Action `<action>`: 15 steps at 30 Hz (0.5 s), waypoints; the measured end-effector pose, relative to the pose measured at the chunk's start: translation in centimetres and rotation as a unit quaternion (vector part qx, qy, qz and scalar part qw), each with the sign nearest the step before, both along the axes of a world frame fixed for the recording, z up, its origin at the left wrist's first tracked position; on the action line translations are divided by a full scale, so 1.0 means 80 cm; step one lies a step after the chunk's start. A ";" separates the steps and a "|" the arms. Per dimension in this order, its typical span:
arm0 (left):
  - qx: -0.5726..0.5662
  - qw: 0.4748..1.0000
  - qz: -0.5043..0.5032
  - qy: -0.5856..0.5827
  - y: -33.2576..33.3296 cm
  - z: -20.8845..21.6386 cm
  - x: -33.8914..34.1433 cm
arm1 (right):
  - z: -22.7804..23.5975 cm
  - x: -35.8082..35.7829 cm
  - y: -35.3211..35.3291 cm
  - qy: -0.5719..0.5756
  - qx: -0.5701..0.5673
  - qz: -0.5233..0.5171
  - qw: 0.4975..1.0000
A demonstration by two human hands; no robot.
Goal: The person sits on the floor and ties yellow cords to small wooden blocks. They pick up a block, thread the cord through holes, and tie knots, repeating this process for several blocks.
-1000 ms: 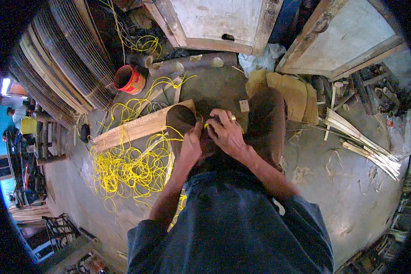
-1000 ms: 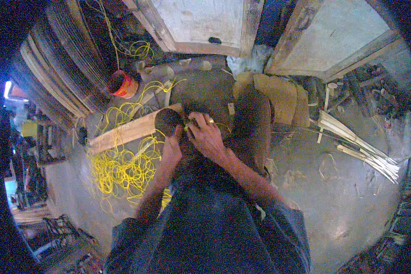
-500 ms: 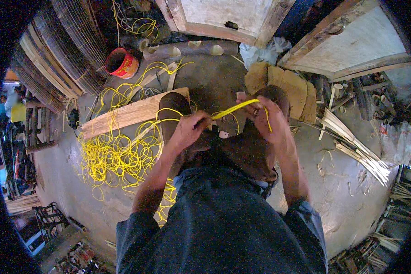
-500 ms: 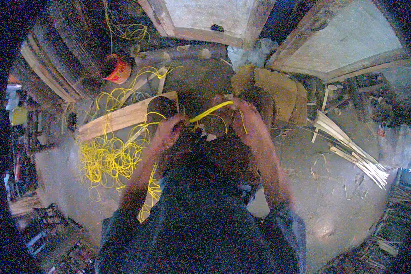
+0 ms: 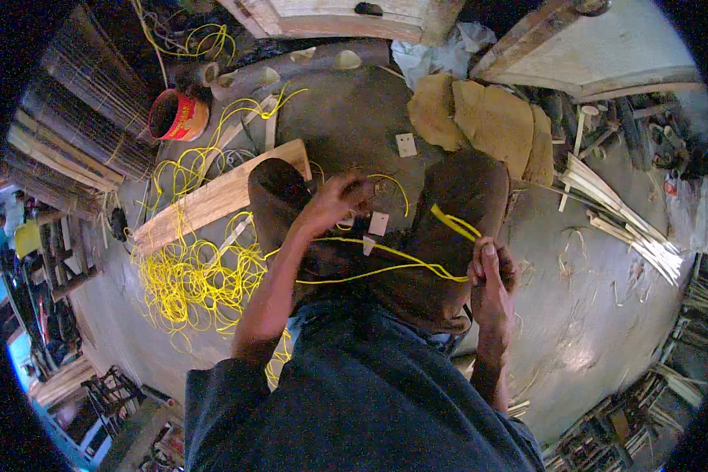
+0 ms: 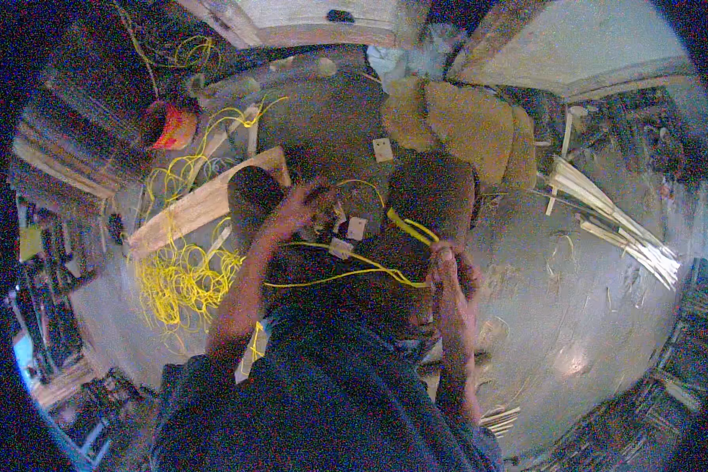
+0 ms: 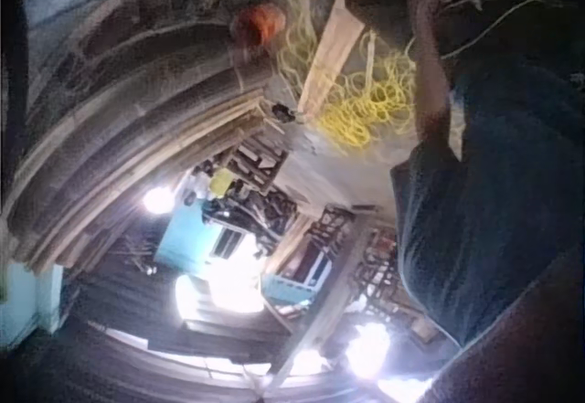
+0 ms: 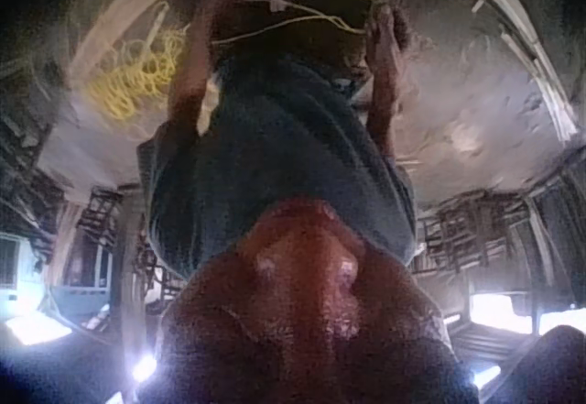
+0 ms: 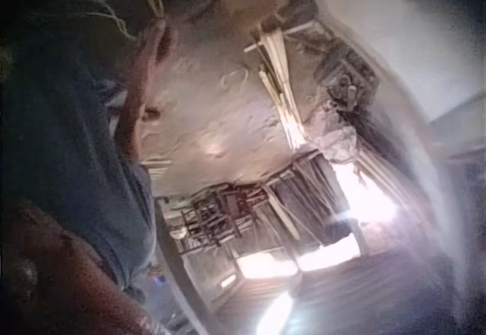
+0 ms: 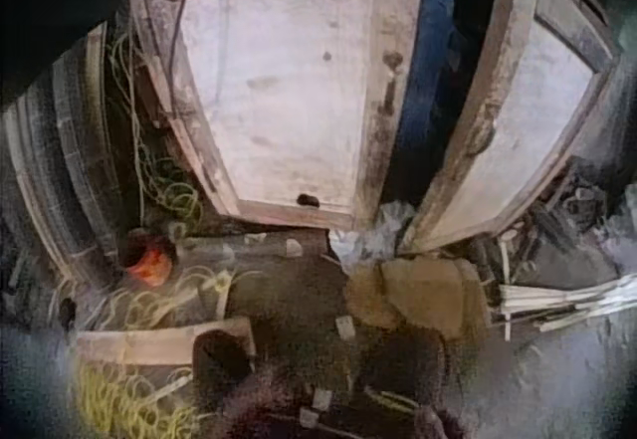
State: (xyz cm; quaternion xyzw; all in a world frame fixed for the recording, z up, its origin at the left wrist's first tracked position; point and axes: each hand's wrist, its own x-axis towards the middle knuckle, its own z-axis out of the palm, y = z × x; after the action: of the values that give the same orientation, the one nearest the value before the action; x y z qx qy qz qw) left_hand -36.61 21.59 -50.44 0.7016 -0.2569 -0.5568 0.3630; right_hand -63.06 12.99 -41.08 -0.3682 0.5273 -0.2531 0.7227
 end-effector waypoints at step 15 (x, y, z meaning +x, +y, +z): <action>-0.180 0.719 -0.413 -0.529 0.010 -0.359 -0.094 | -0.002 0.034 -0.013 0.041 -0.118 -0.073 0.990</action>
State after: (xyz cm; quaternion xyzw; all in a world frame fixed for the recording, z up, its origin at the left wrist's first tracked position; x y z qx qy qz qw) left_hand -44.10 22.41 -79.14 0.6274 -0.7669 -0.1332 0.0212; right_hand -60.35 11.93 -41.25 -0.4209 0.5483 -0.3505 0.6319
